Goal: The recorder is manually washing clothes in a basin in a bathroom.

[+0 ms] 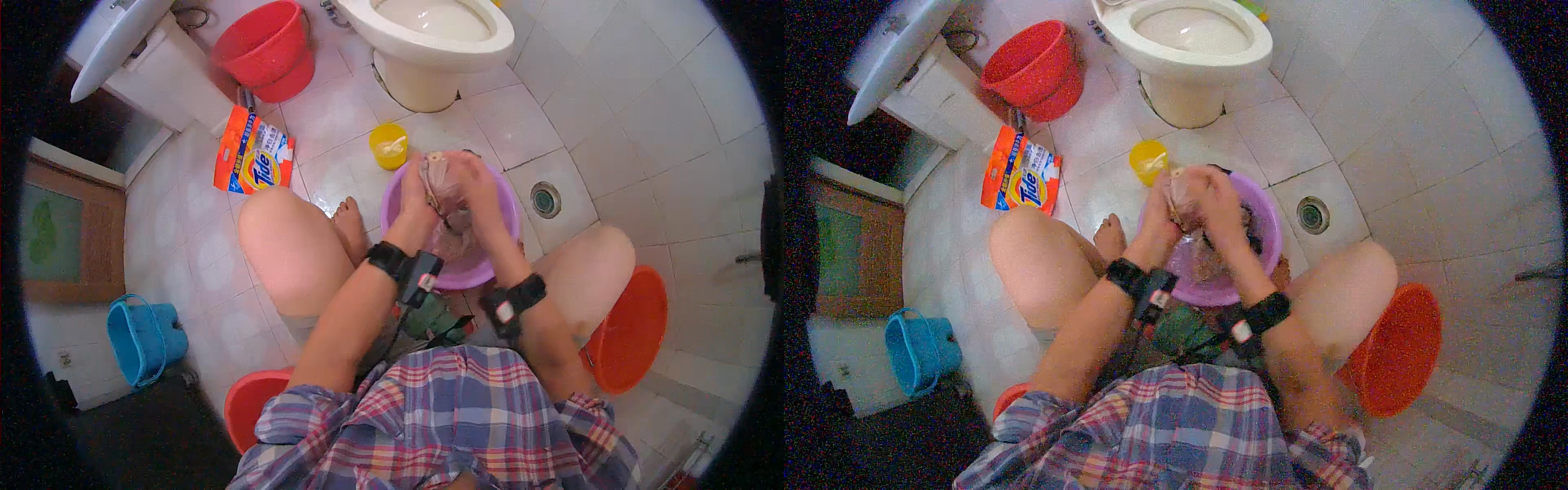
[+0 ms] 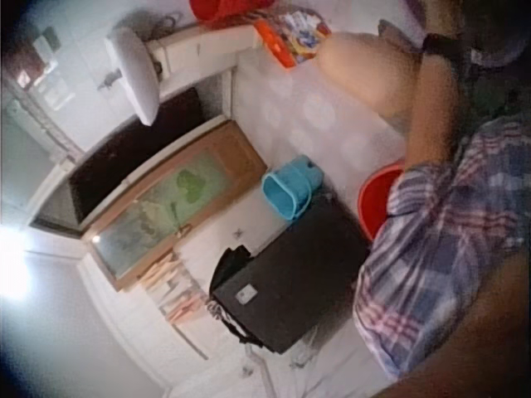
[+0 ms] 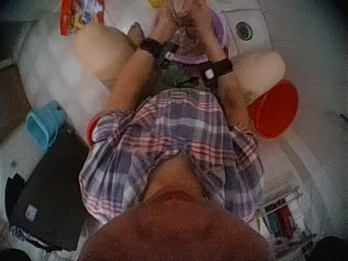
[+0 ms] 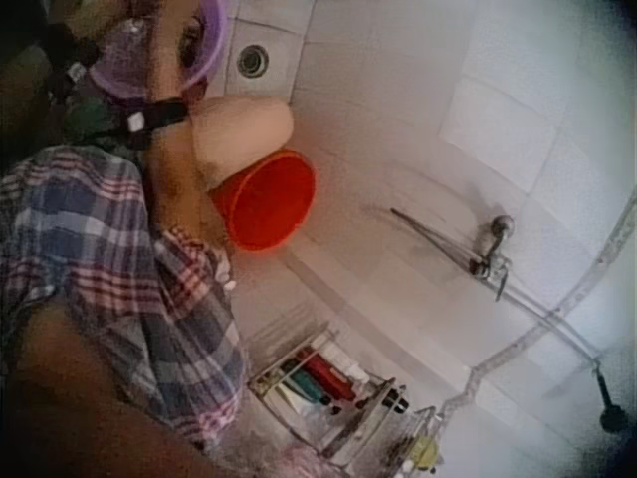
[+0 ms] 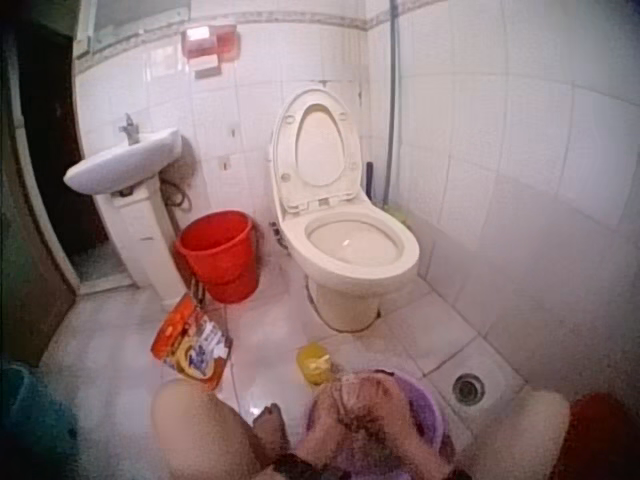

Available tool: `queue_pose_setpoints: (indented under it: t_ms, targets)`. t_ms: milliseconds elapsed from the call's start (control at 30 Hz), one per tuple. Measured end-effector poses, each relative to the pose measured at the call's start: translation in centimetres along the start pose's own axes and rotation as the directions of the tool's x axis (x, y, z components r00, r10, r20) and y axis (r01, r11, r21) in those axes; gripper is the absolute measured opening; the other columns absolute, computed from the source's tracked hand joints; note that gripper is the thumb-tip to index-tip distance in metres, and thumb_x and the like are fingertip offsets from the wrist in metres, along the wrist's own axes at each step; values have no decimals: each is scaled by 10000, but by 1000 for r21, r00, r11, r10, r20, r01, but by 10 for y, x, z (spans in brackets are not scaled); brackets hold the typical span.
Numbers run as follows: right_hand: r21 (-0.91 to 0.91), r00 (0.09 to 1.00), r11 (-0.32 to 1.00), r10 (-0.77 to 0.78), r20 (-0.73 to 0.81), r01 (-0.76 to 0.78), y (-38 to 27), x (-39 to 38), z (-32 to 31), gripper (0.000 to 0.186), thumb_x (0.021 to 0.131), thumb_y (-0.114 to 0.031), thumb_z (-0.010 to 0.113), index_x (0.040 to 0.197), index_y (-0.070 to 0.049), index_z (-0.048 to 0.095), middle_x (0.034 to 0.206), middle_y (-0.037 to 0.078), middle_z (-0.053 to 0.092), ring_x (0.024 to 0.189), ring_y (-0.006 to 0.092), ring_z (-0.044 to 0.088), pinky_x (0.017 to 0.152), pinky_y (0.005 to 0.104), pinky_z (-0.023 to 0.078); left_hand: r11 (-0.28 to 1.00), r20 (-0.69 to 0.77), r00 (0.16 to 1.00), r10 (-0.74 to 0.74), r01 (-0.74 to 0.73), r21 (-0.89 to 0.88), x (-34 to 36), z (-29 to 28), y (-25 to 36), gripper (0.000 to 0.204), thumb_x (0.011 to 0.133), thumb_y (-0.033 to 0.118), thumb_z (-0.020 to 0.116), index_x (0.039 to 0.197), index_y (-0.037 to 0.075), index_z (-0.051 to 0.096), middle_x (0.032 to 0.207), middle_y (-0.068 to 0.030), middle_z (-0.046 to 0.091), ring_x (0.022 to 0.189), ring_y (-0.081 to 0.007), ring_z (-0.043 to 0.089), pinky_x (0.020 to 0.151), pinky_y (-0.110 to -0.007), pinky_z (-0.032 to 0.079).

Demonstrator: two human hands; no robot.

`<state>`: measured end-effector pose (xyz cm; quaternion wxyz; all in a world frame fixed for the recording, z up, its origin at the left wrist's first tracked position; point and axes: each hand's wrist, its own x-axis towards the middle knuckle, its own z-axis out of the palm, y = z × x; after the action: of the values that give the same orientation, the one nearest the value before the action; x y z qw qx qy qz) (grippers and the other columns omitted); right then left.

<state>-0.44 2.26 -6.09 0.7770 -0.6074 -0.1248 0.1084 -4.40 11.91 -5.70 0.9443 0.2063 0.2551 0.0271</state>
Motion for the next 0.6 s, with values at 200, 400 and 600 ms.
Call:
queue_pose_setpoints:
  t_ms: [200,400,600]
  targets:
    - [-542,923,748,325,-205,-383,110,35,-36,417,806,-451,539,825,-37,591,936,168,594,865,344,562,773,381,428,971,-183,982,-44,86,224,56,-91,-48,327,884,358,433,1015,82,549,929,-57,567,791,-182,554,678,-362,484]
    - [-528,904,743,407,-133,-412,172,19,-29,515,799,-470,544,1053,-25,495,1035,240,557,938,374,539,793,403,423,927,-343,929,-138,243,286,71,-171,-47,363,880,377,419,1011,67,555,919,-70,592,789,-194,584,694,-386,490]
    - [-957,934,289,333,130,31,239,-9,-39,545,778,-399,597,1102,16,455,1000,264,513,898,453,500,785,478,417,872,-564,826,-13,285,397,92,-270,-73,439,905,388,391,1165,46,482,1129,-105,536,977,-258,545,782,-378,481]
